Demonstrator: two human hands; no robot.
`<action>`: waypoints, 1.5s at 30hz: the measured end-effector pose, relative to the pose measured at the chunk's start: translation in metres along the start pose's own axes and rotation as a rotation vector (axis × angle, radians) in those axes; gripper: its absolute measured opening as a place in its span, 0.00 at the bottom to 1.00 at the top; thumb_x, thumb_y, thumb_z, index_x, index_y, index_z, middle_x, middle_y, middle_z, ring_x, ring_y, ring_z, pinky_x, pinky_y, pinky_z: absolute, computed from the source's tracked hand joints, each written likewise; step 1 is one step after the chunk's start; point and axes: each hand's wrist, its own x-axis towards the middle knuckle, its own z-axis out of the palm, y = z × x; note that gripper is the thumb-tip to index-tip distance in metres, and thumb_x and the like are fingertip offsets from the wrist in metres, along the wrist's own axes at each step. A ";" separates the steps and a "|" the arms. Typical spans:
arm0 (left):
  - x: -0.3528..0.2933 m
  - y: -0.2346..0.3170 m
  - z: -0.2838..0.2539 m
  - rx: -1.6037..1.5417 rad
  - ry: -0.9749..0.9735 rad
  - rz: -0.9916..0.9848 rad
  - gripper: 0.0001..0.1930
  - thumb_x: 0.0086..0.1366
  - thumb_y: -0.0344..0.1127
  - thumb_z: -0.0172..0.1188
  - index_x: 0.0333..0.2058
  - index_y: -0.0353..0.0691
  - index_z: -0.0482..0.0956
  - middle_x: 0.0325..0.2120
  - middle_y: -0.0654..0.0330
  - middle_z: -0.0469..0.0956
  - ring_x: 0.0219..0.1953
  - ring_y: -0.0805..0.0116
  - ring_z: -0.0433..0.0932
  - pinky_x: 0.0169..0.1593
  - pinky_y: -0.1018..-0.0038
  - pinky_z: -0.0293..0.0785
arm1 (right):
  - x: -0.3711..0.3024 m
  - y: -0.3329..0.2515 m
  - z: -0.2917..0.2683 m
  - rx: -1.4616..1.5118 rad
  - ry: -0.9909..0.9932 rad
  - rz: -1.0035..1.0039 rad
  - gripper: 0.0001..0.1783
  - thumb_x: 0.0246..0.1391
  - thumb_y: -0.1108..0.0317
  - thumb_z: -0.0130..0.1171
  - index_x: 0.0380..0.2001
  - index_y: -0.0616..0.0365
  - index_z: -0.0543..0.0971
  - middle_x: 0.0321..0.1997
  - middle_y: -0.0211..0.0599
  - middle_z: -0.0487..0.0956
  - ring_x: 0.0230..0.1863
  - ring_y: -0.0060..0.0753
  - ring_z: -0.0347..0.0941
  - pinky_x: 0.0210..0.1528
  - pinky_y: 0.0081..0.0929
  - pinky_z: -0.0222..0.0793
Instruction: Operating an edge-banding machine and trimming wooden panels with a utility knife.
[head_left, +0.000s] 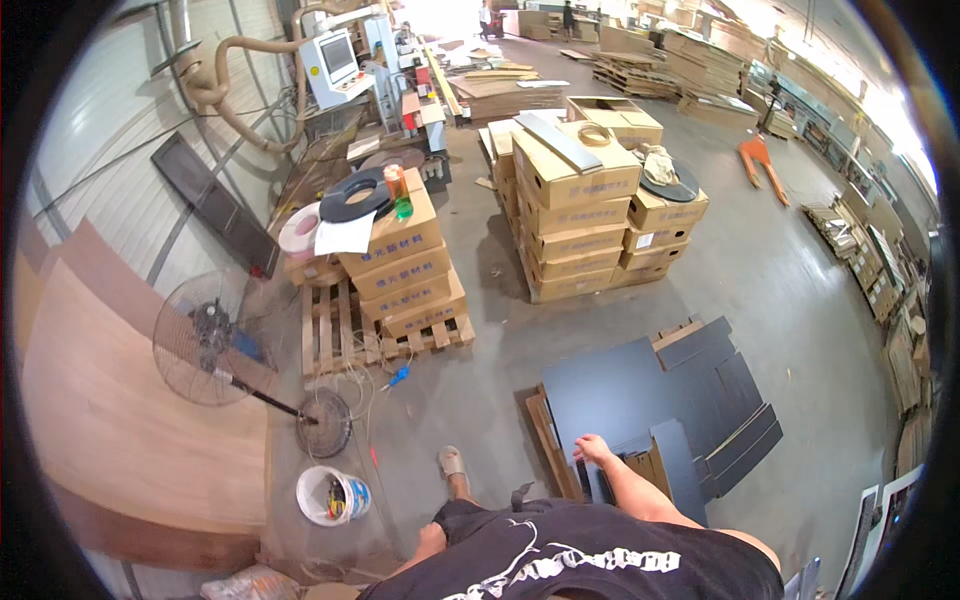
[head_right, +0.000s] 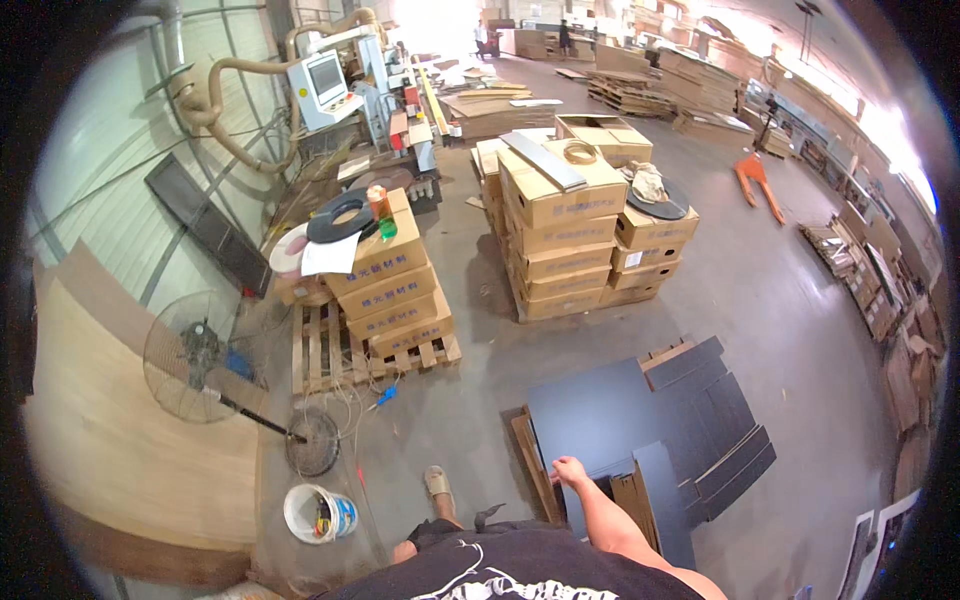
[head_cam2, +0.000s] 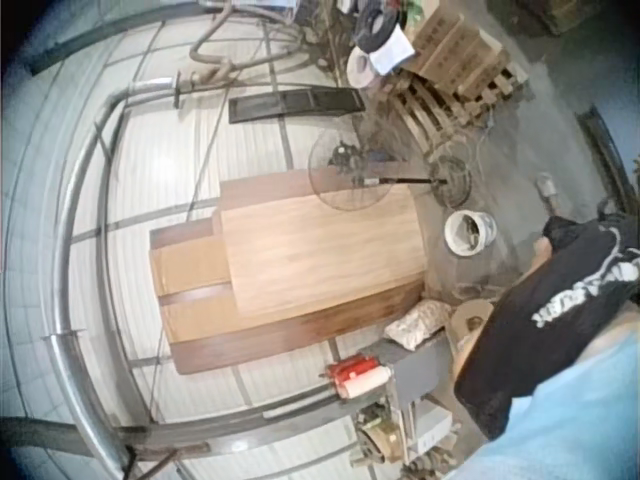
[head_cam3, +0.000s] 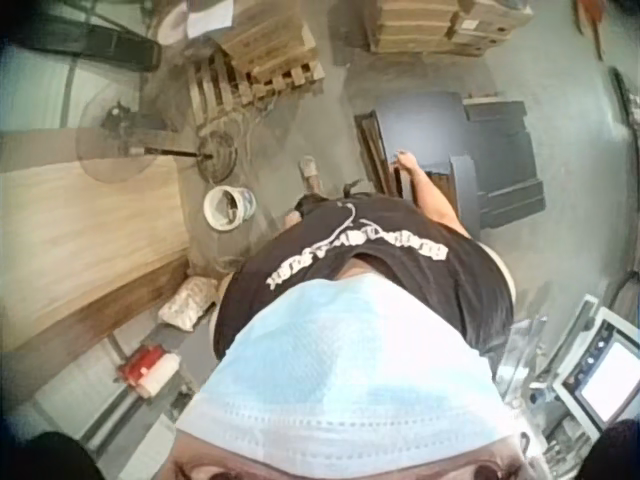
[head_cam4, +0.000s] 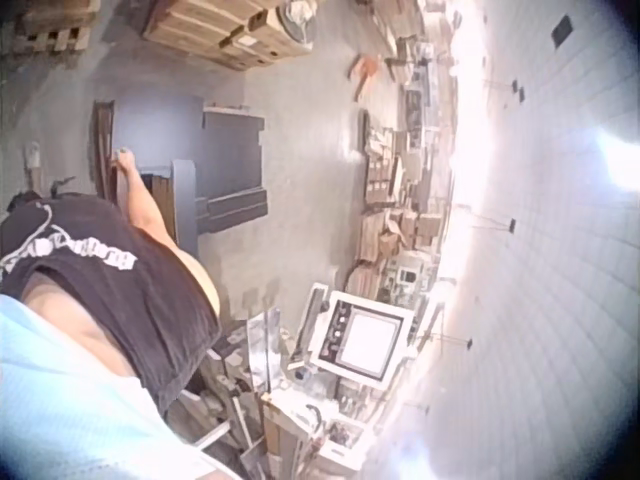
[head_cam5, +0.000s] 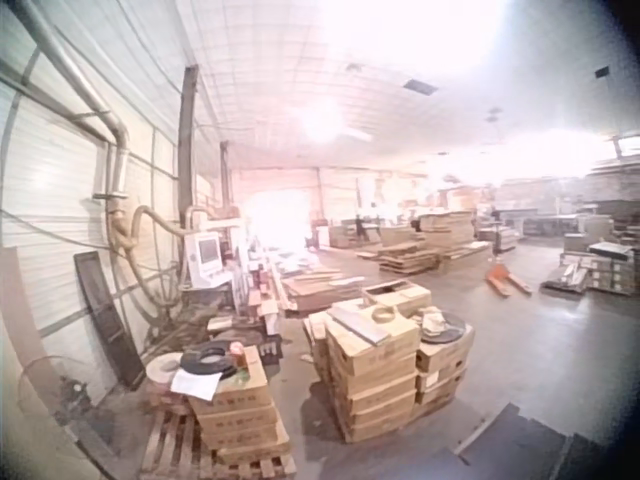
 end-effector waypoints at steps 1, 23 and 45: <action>0.031 -0.005 -0.017 0.016 0.000 0.025 0.12 0.56 0.32 0.58 0.36 0.29 0.79 0.36 0.45 0.80 0.40 0.47 0.81 0.43 0.57 0.76 | 0.016 0.010 -0.009 0.005 0.062 0.000 0.19 0.59 0.61 0.51 0.47 0.65 0.73 0.32 0.50 0.82 0.26 0.38 0.81 0.24 0.32 0.72; 0.360 -0.044 -0.195 -0.589 0.162 0.639 0.10 0.56 0.36 0.59 0.34 0.37 0.81 0.33 0.43 0.79 0.40 0.44 0.78 0.44 0.55 0.74 | 0.088 0.114 0.026 -0.421 0.424 -0.183 0.13 0.51 0.58 0.59 0.28 0.57 0.82 0.34 0.38 0.84 0.28 0.31 0.81 0.31 0.34 0.73; 0.479 -0.003 -0.336 -0.133 0.123 0.610 0.11 0.58 0.35 0.56 0.34 0.34 0.80 0.33 0.42 0.79 0.41 0.44 0.79 0.44 0.55 0.74 | 0.263 -0.314 0.185 -0.084 -0.604 -0.194 0.22 0.61 0.64 0.47 0.58 0.53 0.75 0.58 0.34 0.76 0.59 0.33 0.68 0.64 0.27 0.60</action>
